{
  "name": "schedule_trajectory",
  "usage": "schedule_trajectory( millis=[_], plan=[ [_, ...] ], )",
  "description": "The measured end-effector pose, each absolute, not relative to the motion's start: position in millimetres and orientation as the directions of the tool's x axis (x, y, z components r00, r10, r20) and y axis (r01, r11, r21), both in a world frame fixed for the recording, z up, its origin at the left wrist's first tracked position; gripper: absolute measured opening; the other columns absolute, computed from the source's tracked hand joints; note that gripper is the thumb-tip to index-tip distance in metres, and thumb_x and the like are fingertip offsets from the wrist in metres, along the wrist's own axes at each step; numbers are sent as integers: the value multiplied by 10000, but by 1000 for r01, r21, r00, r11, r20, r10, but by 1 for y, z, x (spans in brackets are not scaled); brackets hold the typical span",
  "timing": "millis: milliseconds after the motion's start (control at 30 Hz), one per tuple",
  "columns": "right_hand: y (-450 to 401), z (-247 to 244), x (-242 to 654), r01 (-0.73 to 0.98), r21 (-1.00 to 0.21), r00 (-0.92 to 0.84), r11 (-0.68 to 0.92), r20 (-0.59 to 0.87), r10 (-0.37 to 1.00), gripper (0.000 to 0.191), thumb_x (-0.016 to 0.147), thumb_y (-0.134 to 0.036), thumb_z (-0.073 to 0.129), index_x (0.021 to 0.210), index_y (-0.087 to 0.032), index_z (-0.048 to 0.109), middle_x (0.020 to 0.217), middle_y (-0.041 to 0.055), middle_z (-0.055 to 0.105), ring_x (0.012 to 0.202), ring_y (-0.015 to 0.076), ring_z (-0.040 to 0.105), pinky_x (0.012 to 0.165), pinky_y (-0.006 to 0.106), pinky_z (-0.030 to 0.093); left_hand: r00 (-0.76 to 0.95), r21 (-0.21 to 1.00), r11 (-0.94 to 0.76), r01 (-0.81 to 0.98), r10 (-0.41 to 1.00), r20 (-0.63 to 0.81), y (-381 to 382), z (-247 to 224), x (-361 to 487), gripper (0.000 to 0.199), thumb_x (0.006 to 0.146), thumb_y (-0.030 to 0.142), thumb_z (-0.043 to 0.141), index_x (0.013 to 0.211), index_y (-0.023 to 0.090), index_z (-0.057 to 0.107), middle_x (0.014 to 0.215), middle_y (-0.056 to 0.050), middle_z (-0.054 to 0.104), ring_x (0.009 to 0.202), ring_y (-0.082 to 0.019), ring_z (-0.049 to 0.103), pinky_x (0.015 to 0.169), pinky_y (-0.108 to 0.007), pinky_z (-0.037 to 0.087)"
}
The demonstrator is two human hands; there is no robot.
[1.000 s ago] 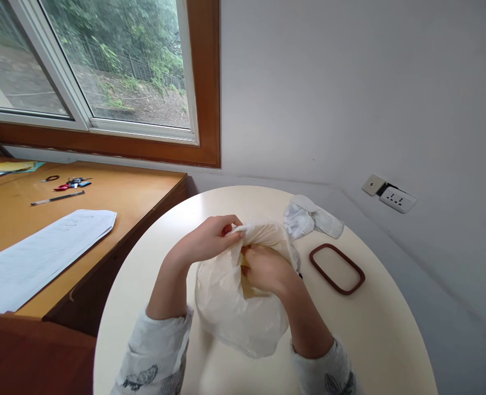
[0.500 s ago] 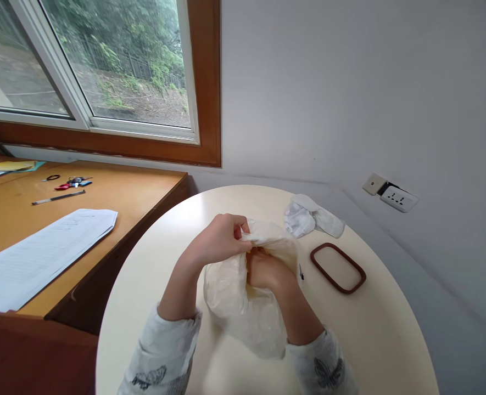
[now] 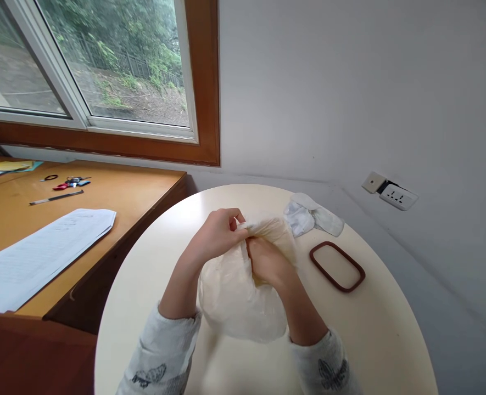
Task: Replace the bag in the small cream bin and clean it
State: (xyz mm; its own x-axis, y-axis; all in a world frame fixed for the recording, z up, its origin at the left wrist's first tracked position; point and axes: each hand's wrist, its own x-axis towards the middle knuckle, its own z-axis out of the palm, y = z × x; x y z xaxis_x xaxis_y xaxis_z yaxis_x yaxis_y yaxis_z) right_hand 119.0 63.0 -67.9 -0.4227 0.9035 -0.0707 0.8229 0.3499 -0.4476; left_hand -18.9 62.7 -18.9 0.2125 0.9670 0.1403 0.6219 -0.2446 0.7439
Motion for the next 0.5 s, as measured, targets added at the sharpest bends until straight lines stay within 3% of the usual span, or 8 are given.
schedule_trajectory(
  millis=[133, 233, 367, 500],
  plan=[
    [61, -68, 119, 792, -447, -448, 415, 36, 893, 255, 798, -108, 389, 930, -118, 607, 846, 80, 652, 703, 153, 565, 586, 248, 391, 263, 732, -282, 621, 954, 144, 59, -18, -13, 99, 665, 213, 478, 740, 188, 536, 532, 47, 420, 484, -90, 376, 425, -203, 266],
    [62, -77, 120, 798, -418, -449, 434, 69, 891, 310, 817, -120, 373, 1051, -118, 576, 1025, 121, 627, 883, 188, 566, 726, 271, 423, 298, 725, -304, 618, 944, 142, 58, -19, -10, 117, 662, 215, 488, 764, 192, 539, 544, 44, 435, 491, -95, 383, 425, -205, 269],
    [66, -89, 122, 820, -410, -439, 399, -4, 898, 399, 852, -175, 360, 1240, -137, 447, 1303, 151, 463, 1105, 210, 473, 878, 306, 398, 316, 715, -313, 626, 939, 134, 58, -20, -9, 109, 659, 212, 490, 754, 196, 541, 536, 45, 438, 485, -96, 382, 427, -209, 268],
    [73, -93, 124, 827, -416, -456, 379, -102, 884, 437, 812, -189, 452, 1249, -176, 446, 1310, 128, 466, 1108, 222, 478, 884, 312, 401, 338, 716, -317, 622, 934, 120, 58, -19, -8, 121, 652, 207, 489, 760, 191, 542, 543, 41, 453, 487, -98, 392, 434, -212, 271]
  ],
)
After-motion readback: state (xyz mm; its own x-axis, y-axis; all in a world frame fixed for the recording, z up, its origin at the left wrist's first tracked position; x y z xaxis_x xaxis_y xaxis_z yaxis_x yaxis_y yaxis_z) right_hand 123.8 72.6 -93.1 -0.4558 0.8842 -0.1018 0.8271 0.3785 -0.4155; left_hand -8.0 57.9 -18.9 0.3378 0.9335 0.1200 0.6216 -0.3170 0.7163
